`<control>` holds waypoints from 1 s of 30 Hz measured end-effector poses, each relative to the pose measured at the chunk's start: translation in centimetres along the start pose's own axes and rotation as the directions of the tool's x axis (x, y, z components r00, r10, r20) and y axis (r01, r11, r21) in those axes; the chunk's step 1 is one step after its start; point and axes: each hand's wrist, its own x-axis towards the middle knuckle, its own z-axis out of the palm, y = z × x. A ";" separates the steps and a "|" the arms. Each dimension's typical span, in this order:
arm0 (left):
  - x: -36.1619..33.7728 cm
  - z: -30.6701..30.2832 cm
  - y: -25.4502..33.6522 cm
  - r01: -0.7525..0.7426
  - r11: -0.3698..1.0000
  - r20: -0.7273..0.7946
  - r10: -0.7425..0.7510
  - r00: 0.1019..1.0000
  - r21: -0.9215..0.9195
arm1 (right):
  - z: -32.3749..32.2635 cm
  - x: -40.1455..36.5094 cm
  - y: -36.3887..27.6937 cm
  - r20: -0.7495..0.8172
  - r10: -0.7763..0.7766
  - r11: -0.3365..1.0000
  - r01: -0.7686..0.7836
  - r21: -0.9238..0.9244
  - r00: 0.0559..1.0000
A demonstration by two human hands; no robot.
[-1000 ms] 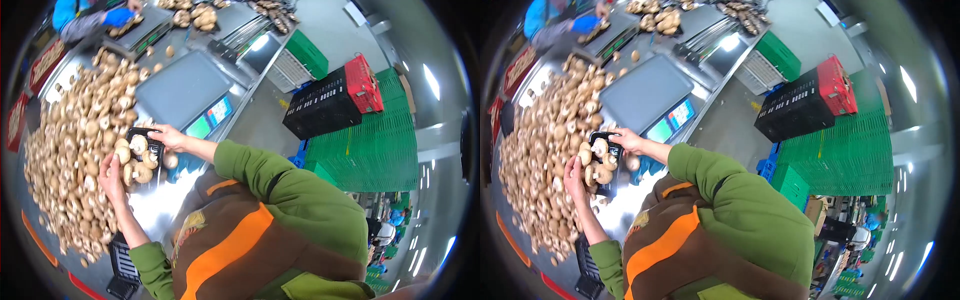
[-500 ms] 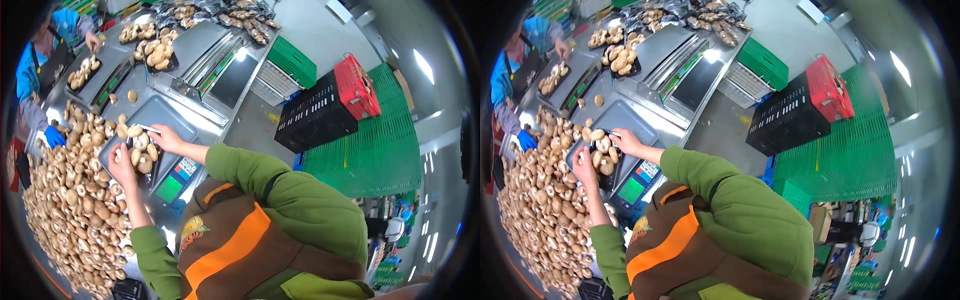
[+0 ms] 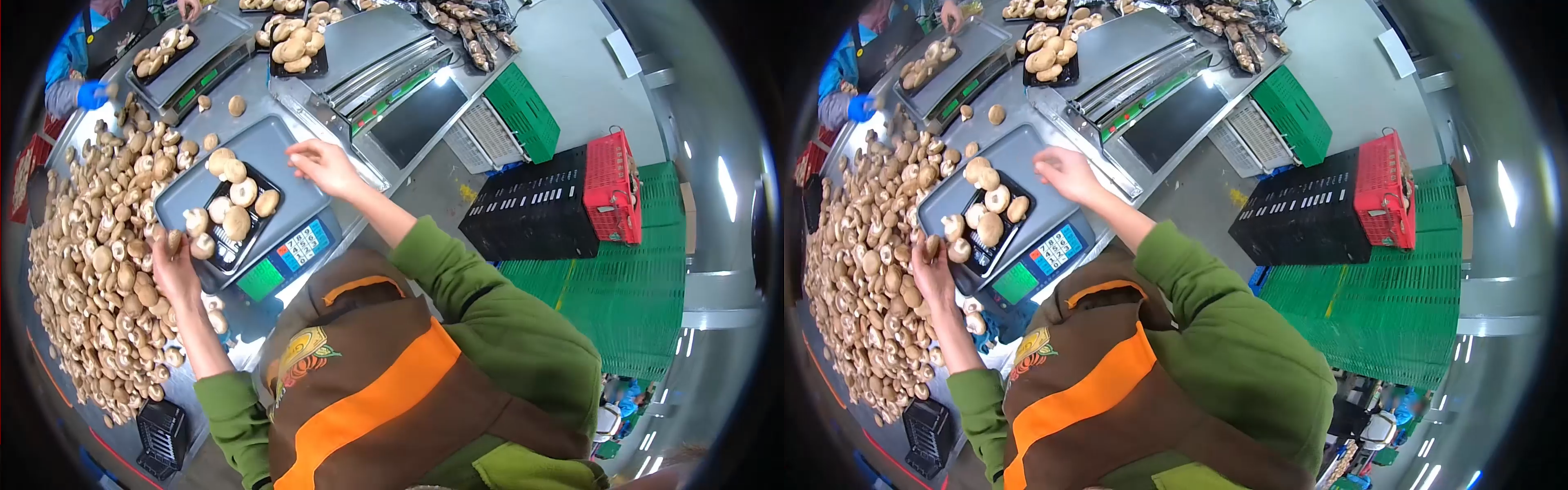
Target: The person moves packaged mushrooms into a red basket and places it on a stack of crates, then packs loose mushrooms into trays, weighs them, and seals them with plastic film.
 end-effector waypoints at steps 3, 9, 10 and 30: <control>-3.4 -0.7 -0.4 -0.119 0.972 0.024 0.117 0.993 0.201 | -1.9 -3.0 4.3 -0.070 0.043 0.999 -0.041 0.034 0.997; -7.3 -2.3 -1.1 -0.337 0.782 0.004 0.393 0.919 0.525 | -3.3 -7.0 6.3 -0.192 0.144 0.989 -0.149 -0.009 0.971; -7.2 -2.7 -1.1 -0.323 0.762 -0.022 0.404 0.915 0.562 | -3.2 -7.1 5.7 -0.193 0.120 0.992 -0.123 -0.002 0.974; -5.3 1.6 0.7 -0.641 -0.076 0.582 0.510 0.634 0.764 | 5.2 1.0 1.8 -0.109 -0.330 0.906 0.282 -0.316 0.938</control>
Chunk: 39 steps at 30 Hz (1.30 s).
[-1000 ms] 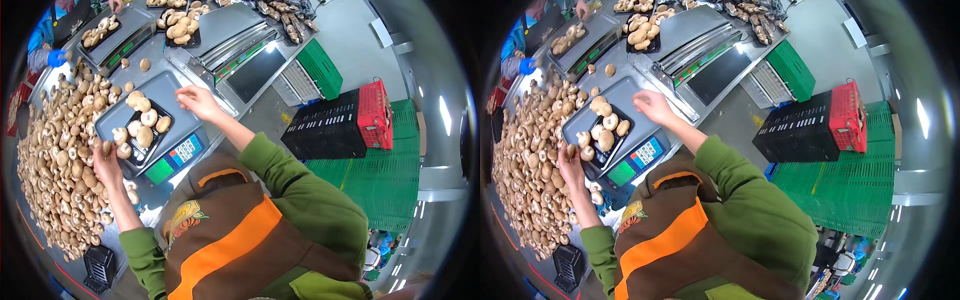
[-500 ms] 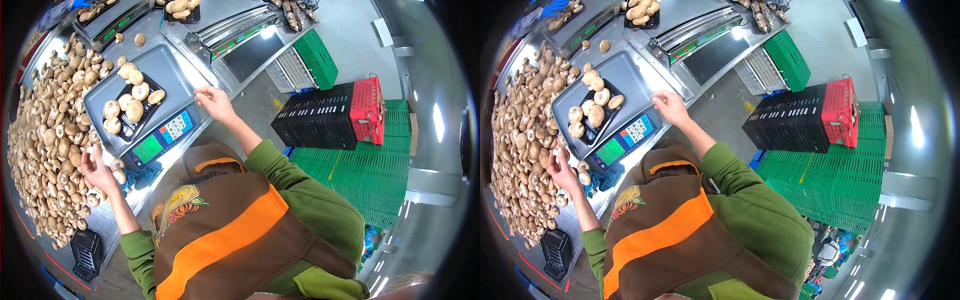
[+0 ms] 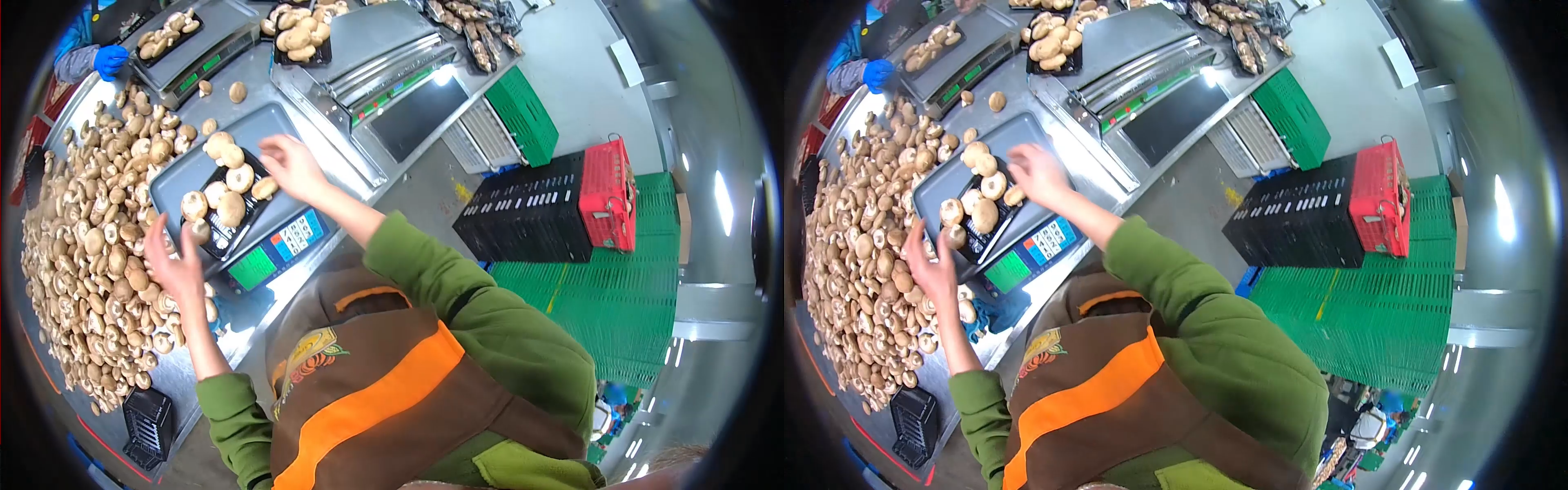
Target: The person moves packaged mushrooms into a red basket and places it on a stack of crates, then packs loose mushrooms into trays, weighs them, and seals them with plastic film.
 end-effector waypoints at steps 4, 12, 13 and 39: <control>2.2 2.7 1.0 0.009 0.998 0.253 -0.027 0.967 0.070 | 4.9 7.7 -2.2 0.186 0.070 0.893 0.022 -0.450 0.980; 2.0 3.3 1.3 0.045 0.999 -0.041 -0.044 0.998 0.010 | 6.8 10.5 -3.7 0.353 0.096 0.800 0.139 -0.584 0.931; 2.0 2.7 1.4 0.058 0.998 -0.056 -0.057 0.997 0.015 | 6.5 10.3 -4.2 0.312 0.025 0.835 0.151 -0.528 0.950; -4.4 2.1 1.4 0.088 0.971 -0.107 -0.113 0.988 -0.221 | 2.0 2.8 -4.4 0.245 -0.479 0.854 0.512 -0.093 0.843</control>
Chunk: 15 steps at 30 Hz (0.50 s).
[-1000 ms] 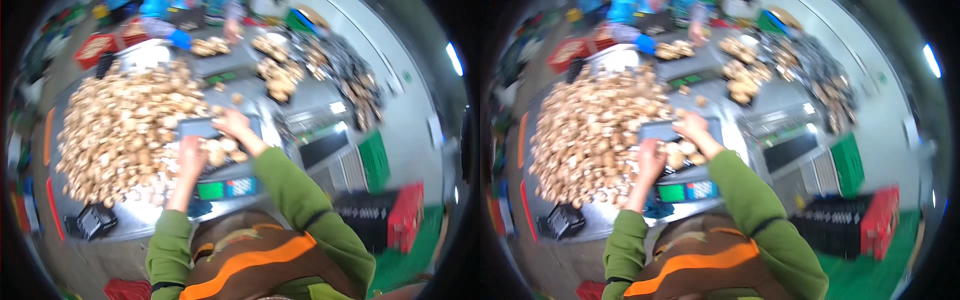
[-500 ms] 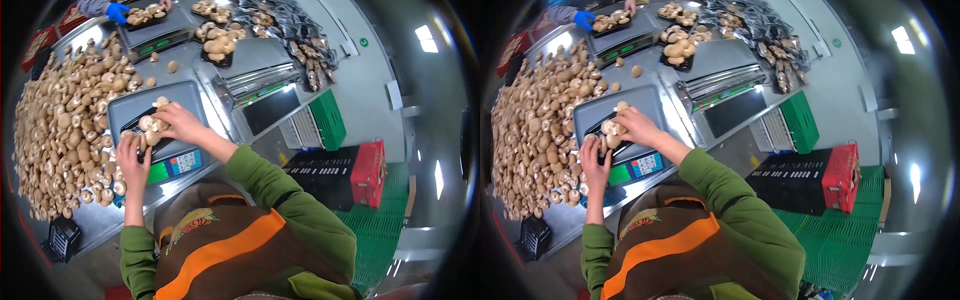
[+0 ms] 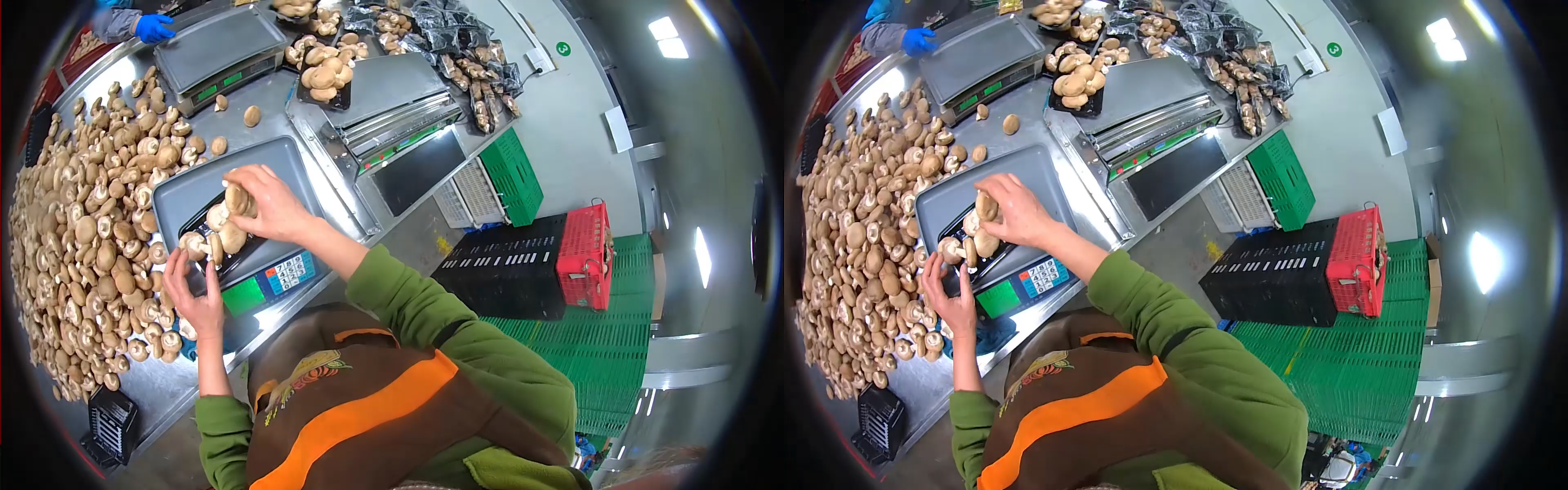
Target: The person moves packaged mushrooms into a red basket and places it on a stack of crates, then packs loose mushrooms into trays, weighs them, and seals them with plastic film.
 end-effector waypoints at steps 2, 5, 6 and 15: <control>0.8 -0.3 0.2 -0.040 0.997 -0.008 0.041 0.999 0.067 | 0.5 1.7 -1.3 0.081 0.024 1.000 -0.026 0.018 0.996; 2.4 0.2 0.5 -0.069 0.989 0.020 0.067 0.998 0.130 | 1.8 2.4 -0.5 0.251 -0.073 0.995 0.086 -0.045 0.965; 3.1 0.5 0.6 -0.093 0.988 0.063 0.086 0.994 0.123 | 2.1 2.4 -0.1 0.264 -0.104 0.994 0.106 0.008 0.959; 5.6 1.2 0.0 -0.145 0.982 0.384 0.089 0.919 0.119 | 2.1 1.9 3.9 0.200 0.195 0.978 -0.177 -0.107 0.960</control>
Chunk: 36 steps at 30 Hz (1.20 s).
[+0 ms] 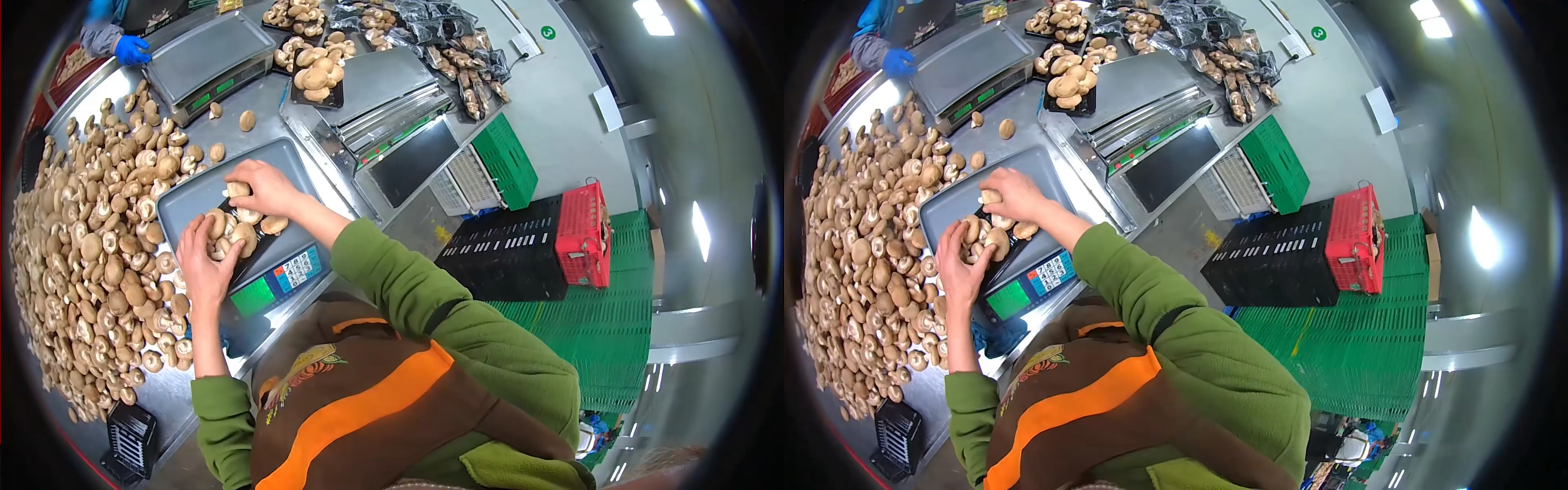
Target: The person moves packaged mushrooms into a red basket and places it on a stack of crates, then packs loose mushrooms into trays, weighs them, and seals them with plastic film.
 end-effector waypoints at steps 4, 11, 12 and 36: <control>0.1 0.1 0.2 0.029 0.996 0.007 -0.028 1.000 -0.083 | -0.9 -1.1 -1.1 -0.173 0.125 0.953 -0.070 0.295 0.977; 0.9 0.8 0.9 -0.034 0.997 -0.050 0.031 0.998 -0.067 | -2.1 -6.3 0.3 -0.084 0.189 0.947 -0.159 0.279 0.978; 1.2 0.9 1.2 -0.039 0.996 -0.053 0.035 0.998 -0.077 | -2.0 -6.7 0.6 -0.053 0.071 0.978 -0.060 0.198 0.996; -2.6 5.0 8.2 0.264 0.960 -0.564 -0.270 0.780 -0.094 | -1.9 -8.5 1.0 -0.051 -0.107 0.948 0.117 0.294 0.993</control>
